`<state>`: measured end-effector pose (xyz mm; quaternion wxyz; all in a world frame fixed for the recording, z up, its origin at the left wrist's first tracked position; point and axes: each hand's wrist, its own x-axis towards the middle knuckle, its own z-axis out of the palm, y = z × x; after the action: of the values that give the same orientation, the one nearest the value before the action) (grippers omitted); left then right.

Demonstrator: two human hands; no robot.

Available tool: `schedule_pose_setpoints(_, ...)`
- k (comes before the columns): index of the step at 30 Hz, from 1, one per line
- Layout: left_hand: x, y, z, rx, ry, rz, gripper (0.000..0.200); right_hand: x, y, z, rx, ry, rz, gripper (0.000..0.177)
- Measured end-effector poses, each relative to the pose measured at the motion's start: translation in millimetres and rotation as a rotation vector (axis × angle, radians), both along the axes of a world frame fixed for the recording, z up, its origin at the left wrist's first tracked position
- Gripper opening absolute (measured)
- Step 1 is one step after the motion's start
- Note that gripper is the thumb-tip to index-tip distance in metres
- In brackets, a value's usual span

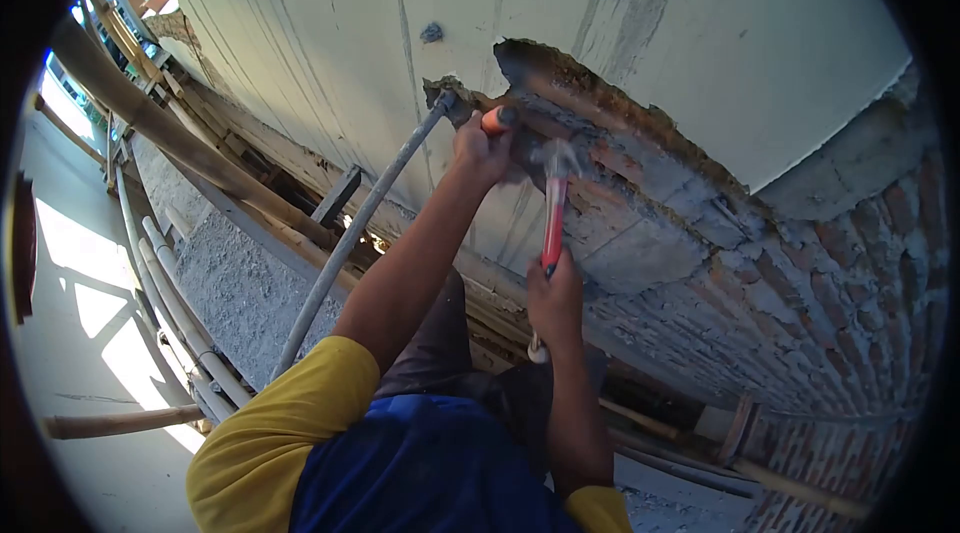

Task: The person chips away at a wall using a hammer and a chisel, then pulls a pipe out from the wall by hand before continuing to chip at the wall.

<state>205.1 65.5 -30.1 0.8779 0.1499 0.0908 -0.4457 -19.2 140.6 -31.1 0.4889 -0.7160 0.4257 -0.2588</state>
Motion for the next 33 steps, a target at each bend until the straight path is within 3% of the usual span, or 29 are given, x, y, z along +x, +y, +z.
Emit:
schedule_pose_setpoints(2,-1,25,-7,0.05,-0.032,0.041,0.025,-35,29,-36,0.087,0.018,-0.055,0.017)
schedule_pose_setpoints(4,-5,51,-33,0.152,-0.091,-0.07,0.021,-62,53,-48,0.072,0.055,-0.079,0.017)
schedule_pose_setpoints(8,-19,107,-100,0.469,0.037,-0.112,0.017,-123,92,-119,0.18,0.182,-0.138,0.018)
schedule_pose_setpoints(12,-32,131,-127,0.68,-0.104,-0.265,0.022,-140,124,-118,0.412,0.194,-0.261,0.017)
schedule_pose_setpoints(14,-37,122,-108,0.672,-0.202,-0.264,0.019,-137,124,-103,0.456,0.174,-0.317,0.016)
schedule_pose_setpoints(19,-34,70,-25,0.483,-0.359,-0.248,0.019,-111,79,-65,-0.082,-0.181,-0.35,0.011)
schedule_pose_setpoints(21,-20,47,-16,0.445,-0.359,-0.216,0.019,-92,68,-10,-0.117,-0.454,-0.32,0.01)
schedule_pose_setpoints(25,-11,31,-9,0.361,-0.337,-0.196,0.017,-61,45,72,-0.634,-0.902,-0.155,0.018)
schedule_pose_setpoints(28,-14,31,-5,0.376,-0.28,-0.161,0.016,-55,47,118,-0.81,-1.117,-0.181,0.02)
schedule_pose_setpoints(31,-11,32,-8,0.377,-0.307,-0.198,0.016,-30,50,107,-0.784,-1.452,-0.134,0.021)
schedule_pose_setpoints(33,-9,35,-7,0.395,-0.339,-0.22,0.016,-2,43,46,-0.696,-1.101,-0.1,0.019)
